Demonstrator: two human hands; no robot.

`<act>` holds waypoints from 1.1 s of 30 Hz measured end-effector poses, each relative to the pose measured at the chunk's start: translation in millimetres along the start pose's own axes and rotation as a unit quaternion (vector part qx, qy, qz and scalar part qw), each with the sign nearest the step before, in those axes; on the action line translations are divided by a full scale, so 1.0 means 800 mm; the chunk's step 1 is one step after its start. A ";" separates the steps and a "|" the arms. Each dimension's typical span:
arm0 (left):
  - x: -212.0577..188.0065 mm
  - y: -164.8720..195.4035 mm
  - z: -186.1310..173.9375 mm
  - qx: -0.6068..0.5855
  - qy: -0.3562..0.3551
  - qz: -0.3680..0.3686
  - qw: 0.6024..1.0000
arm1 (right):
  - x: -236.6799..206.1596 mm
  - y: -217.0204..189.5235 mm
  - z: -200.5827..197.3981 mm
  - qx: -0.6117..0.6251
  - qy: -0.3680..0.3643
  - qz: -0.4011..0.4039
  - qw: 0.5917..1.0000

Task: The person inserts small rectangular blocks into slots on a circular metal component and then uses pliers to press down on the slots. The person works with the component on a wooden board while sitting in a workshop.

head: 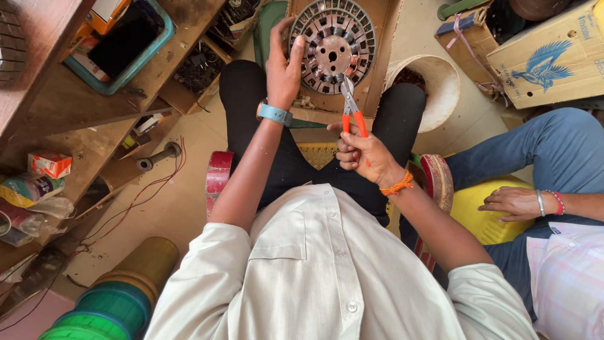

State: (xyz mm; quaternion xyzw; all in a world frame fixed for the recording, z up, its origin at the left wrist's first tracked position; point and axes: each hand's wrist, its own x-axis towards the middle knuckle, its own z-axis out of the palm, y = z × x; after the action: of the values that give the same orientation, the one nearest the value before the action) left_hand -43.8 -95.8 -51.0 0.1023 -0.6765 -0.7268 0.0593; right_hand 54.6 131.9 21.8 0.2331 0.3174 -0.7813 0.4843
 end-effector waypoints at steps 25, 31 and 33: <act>-0.016 0.058 0.015 0.517 -0.095 0.172 0.833 | -0.081 -0.048 -0.053 -0.157 0.081 -0.307 0.935; -0.026 0.096 0.060 0.585 -0.136 0.145 0.787 | -0.103 -0.059 -0.119 -0.082 0.186 -0.390 0.898; -0.024 0.099 0.066 0.589 -0.132 0.152 0.783 | -0.105 -0.060 -0.134 -0.078 0.224 -0.406 0.882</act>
State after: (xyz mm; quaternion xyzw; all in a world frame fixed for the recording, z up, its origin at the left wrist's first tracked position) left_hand -41.3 -46.2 32.3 -0.0834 -0.9809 -0.1753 0.0075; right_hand 52.7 276.1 17.4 0.2139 0.5445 -0.8090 0.0569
